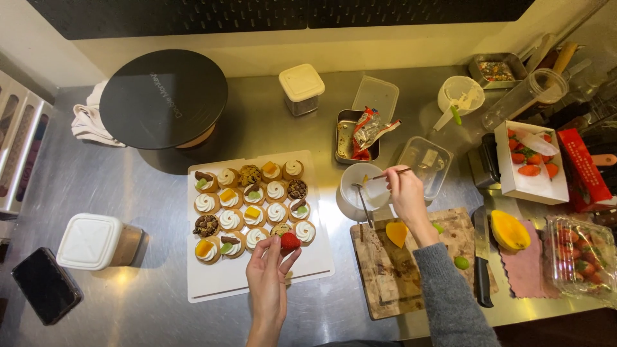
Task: The person decorates small pastries on a tray by placing strawberries on top. They use a small brush to apply a clear glaze to each strawberry before positioning it on a pastry. The person also slices a strawberry on a cutting board and continues glazing and placing strawberries on the pastries.
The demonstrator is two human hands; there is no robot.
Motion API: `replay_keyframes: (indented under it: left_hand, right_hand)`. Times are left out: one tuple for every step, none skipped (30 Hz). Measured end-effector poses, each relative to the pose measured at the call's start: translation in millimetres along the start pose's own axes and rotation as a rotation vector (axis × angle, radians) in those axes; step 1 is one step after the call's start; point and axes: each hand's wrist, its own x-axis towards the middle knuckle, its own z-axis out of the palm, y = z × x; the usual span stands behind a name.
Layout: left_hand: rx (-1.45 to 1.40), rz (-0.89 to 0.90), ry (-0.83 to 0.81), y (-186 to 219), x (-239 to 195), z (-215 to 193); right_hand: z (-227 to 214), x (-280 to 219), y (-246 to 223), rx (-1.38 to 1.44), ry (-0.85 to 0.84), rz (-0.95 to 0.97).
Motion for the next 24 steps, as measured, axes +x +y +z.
replay_keyframes:
  left_hand:
    - [-0.001,0.003,0.003,1,-1,0]
    - [0.017,0.005,0.005,2,-1,0]
    - [0.037,0.007,0.004,4,-1,1]
    - [0.037,0.008,0.003,4,-2,2]
    - [0.051,0.012,-0.005,5,-4,2]
    - [0.065,0.017,-0.014,5,-5,3]
    - [0.063,0.020,-0.014,4,-5,3]
    - [0.085,0.043,-0.026,4,-5,3]
    - [0.108,0.065,-0.035,3,-6,2]
    - [0.107,0.067,-0.031,5,-6,3]
    - [0.112,0.070,-0.021,6,-7,3]
    - [0.118,0.072,-0.011,7,-7,4]
    - [0.117,0.071,-0.010,7,-8,4]
    - [0.128,0.081,-0.020,7,-8,4]
    - [0.137,0.091,-0.032,6,-8,4]
    - [0.134,0.091,-0.032,7,-8,5]
    - [0.170,0.101,-0.045,7,-8,5]
    - [0.206,0.111,-0.057,8,-8,5]
    - [0.199,0.116,-0.044,15,-13,11]
    - [0.294,0.149,-0.072,23,-17,17]
    - [0.393,0.184,-0.093,32,-23,20]
    - [0.390,0.191,-0.073,36,-25,23]
    - [0.434,0.208,-0.081,40,-28,26]
    - [0.478,0.223,-0.088,45,-30,30]
  right_hand:
    - [-2,1,-8,0.002,-0.003,-0.003]
    - [-5,2,-16,0.146,0.075,0.063]
    - [-9,2,-23,0.291,0.157,0.129]
    - [-1,6,-17,0.292,0.158,0.129]
    - [6,9,-10,0.289,0.143,0.170]
    - [13,13,-3,0.286,0.129,0.212]
    - [15,14,-3,0.287,0.128,0.208]
    - [19,15,-3,0.264,0.109,0.216]
    - [23,15,-3,0.242,0.087,0.226]
    - [20,17,-5,0.243,0.083,0.224]
    - [18,19,-7,0.151,0.087,0.169]
    - [15,21,-9,0.059,0.092,0.114]
    - [12,23,-10,0.058,0.090,0.114]
    - [9,25,-11,0.028,0.076,0.089]
    - [5,27,-12,-0.002,0.063,0.063]
    - [-5,21,-21,-0.004,0.063,0.061]
    - [-14,17,-30,0.104,0.103,0.062]
    - [-22,13,-40,0.213,0.142,0.064]
    - [-39,-4,-64,0.214,0.129,0.056]
    - [-56,-22,-89,0.416,0.137,0.027]
    - [-70,-41,-113,0.625,0.137,0.002]
    - [-72,-62,-117,0.634,0.118,-0.003]
    - [-76,-84,-121,0.668,0.064,-0.080]
    - [-81,-105,-125,0.703,0.009,-0.156]
